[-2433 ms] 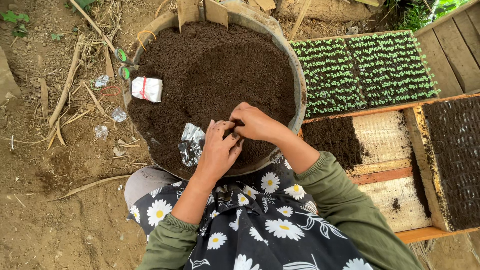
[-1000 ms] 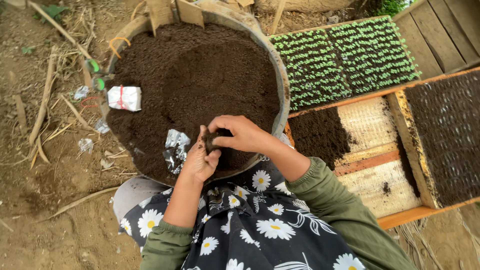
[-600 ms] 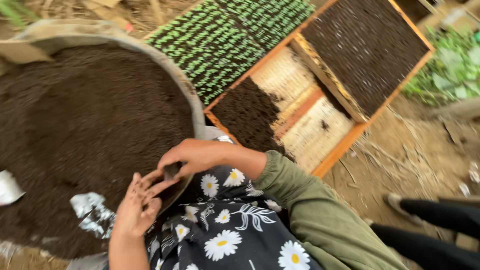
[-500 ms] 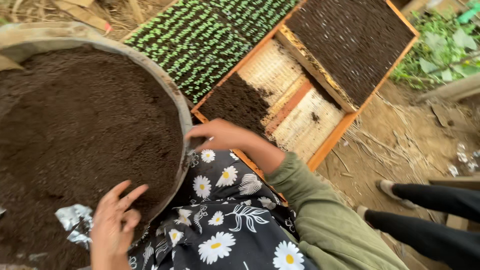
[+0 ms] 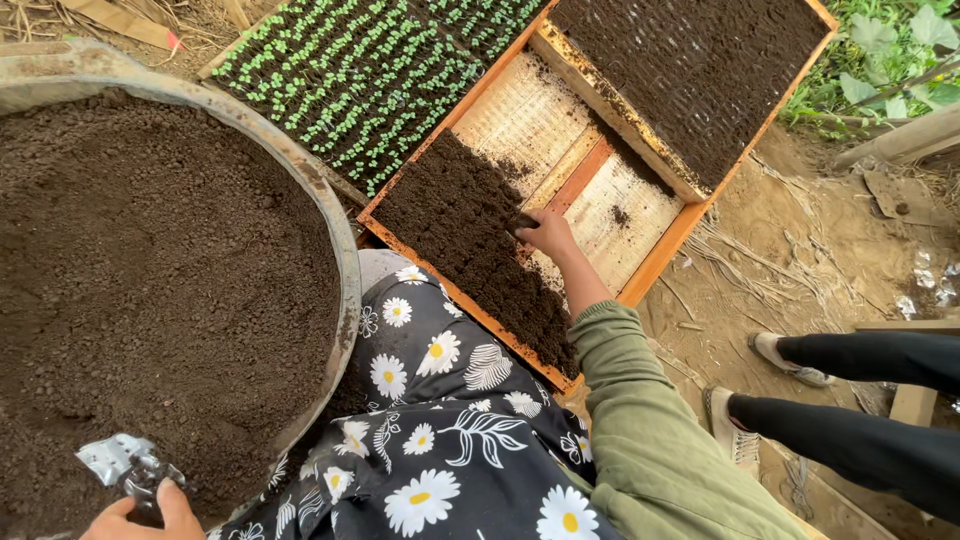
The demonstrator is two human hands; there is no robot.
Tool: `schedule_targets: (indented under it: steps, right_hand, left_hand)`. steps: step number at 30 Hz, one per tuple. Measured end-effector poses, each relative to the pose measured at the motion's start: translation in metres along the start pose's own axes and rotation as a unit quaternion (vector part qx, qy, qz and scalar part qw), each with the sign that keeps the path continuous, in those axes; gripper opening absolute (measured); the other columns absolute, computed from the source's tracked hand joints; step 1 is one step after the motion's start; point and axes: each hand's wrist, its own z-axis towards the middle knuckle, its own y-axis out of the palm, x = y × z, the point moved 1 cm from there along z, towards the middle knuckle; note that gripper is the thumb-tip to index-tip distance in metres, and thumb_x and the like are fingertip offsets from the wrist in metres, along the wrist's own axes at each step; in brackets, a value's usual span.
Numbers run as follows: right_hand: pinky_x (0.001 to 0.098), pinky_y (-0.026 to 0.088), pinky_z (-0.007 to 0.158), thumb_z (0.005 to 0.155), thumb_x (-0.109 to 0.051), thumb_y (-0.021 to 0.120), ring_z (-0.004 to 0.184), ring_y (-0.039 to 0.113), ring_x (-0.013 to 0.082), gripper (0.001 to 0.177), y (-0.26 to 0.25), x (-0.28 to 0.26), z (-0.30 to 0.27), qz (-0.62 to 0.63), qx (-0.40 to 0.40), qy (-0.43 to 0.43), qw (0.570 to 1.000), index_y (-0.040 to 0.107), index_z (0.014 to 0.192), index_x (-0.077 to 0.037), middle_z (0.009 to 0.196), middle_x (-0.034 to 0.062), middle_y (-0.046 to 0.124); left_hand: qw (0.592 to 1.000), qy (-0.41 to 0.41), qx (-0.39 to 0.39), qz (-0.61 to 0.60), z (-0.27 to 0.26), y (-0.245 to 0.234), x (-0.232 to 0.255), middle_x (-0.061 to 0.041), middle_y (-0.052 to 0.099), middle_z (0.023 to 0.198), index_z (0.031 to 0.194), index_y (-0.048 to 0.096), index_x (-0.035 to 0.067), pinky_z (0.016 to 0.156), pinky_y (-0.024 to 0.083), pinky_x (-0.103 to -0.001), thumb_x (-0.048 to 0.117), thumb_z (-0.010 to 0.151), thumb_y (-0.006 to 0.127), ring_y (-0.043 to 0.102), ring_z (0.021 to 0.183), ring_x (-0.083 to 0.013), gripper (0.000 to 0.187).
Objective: The person scoops soil from a large container and places it into a wooden seedling tray. They then open a small foil packet, pour seeds into their hand, and carefully distribute them into the soil in the tray.
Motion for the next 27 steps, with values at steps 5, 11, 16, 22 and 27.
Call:
schedule_targets:
  steps: [5,11,16,22,27]
  right_hand:
    - [0.0283,0.034,0.095,0.079,0.001,0.046,0.11,0.048,0.0185,0.048,0.014,0.002,0.011,0.093,-0.064,0.039,0.993,0.045,0.127,-0.009,0.128,0.0058,0.049]
    - [0.0386,0.02,0.109,0.081,0.009,0.037,0.129,0.028,0.0255,0.051,0.023,-0.004,0.013,0.058,-0.087,0.042,0.994,0.034,0.131,-0.003,0.137,0.0111,0.032]
    - [0.0269,0.053,0.065,0.085,0.008,0.029,0.09,0.06,0.0223,0.054,0.014,-0.063,-0.028,-0.169,-0.054,0.058,0.983,0.029,0.136,-0.008,0.134,0.0146,0.036]
    - [0.036,0.023,0.05,0.075,-0.027,0.041,0.053,0.034,0.019,0.023,0.066,-0.184,-0.153,0.062,0.074,-0.494,0.864,0.031,0.059,-0.014,0.058,0.0023,0.036]
    - [0.0564,0.023,0.1,0.075,-0.066,0.033,0.126,0.031,0.0365,0.078,0.187,-0.173,-0.2,-0.191,-0.049,-0.696,0.69,0.029,0.132,-0.013,0.137,0.0187,0.03]
  left_hand:
    - [0.994,0.065,0.063,0.057,-0.003,0.012,-0.009,-0.011,0.053,0.094,0.098,0.062,0.005,0.085,0.043,-0.032,0.027,0.095,0.07,0.052,0.098,-0.0235,0.023]
    - [0.996,0.003,0.083,0.011,0.001,-0.005,0.012,-0.006,0.056,0.085,0.088,0.063,0.006,0.079,0.044,-0.029,0.017,0.088,0.065,0.053,0.087,-0.0201,0.011]
    - [0.974,-0.056,0.067,-0.211,0.007,-0.033,0.03,-0.014,0.047,0.079,0.101,0.047,-0.008,0.059,0.039,-0.029,-0.004,0.101,0.063,0.046,0.064,-0.0209,0.017]
    - [0.921,-0.039,0.081,-0.378,0.019,-0.043,0.041,-0.025,0.054,0.086,0.104,0.051,-0.013,0.064,0.041,-0.037,-0.008,0.095,0.053,0.053,0.074,-0.0307,0.01]
    - [0.846,-0.168,0.031,-0.505,0.027,-0.048,0.065,-0.006,0.055,0.087,0.096,0.054,0.004,0.072,0.043,-0.026,0.006,0.088,0.056,0.052,0.077,-0.0132,0.009]
